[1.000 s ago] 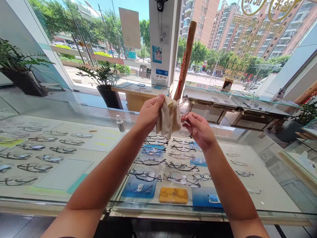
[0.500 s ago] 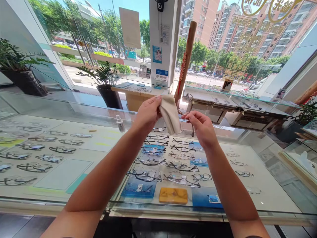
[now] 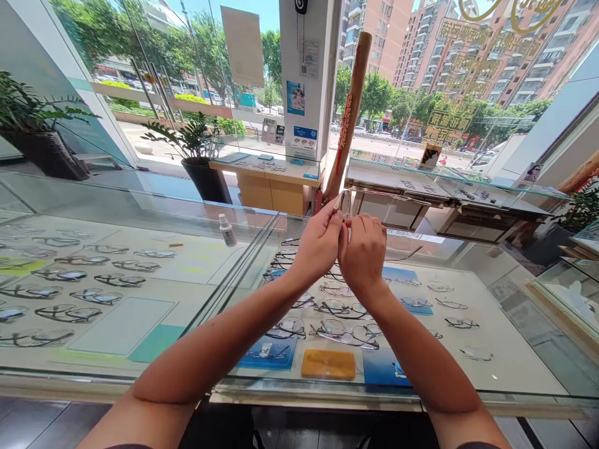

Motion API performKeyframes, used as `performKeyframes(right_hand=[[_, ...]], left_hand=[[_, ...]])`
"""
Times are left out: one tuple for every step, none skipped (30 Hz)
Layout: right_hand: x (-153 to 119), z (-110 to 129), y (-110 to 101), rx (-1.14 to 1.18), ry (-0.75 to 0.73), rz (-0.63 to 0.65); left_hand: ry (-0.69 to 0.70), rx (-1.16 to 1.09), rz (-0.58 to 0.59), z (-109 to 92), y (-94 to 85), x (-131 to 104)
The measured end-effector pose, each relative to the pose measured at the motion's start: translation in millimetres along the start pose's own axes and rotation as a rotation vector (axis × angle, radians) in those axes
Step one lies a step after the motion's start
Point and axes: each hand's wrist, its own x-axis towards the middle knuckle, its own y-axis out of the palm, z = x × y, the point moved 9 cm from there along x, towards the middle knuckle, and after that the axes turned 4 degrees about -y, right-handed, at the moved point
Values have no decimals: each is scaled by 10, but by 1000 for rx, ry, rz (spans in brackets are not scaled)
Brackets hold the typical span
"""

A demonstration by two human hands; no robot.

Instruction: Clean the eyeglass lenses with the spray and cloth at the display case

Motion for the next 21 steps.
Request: performKeyframes(right_hand=[[4,-13,-11,12,7,-6],[11,-28,-28,20,13,-15],[20,-44,-53,24,15,-28],[30,-60,-83,27,16,-44],[41,-77,-115,31,15,-59],[53,-95,-144,40,13,-68],[67,-113,-166,58,11,-69],[81,-134,-184,81,10,-64],[95,-159,-202,106,14,-60],[108,-188,-219,133,23,-58],[120,-218,-232,166,35,-56],[131,-250,-242,206,50,-54],[142,-281,-246,254,67,-49],[152,-310,-246,308,84,-43],[163,-338,-243,364,103,-34],[174,-371,-242,420,127,-26],[186,-411,-243,475,159,-18],[197,-458,-246,533,198,-9],[208,-509,-244,594,241,6],[219,-562,-240,661,285,27],[230,-611,-235,729,323,51]], left_hand=[[5,23,4,-22,0,-3],[10,41,14,-43,1,-1],[16,57,31,-64,4,3],[23,76,51,-82,7,9],[30,98,73,-98,9,17],[38,124,93,-111,7,26],[47,155,109,-124,-1,35],[57,188,127,-135,-9,44],[68,222,148,-146,-15,52],[77,251,175,-155,-16,59],[84,280,202,-161,-17,64],[87,311,224,-166,-23,70],[86,342,234,-171,-40,80],[83,372,232,-178,-70,95],[80,398,219,-190,-115,115],[80,422,205,-209,-169,138],[86,442,194,-234,-229,165],[97,455,188,-264,-296,193],[110,465,187,-295,-371,223],[120,476,187,-322,-456,256],[127,491,181,-345,-556,292]])
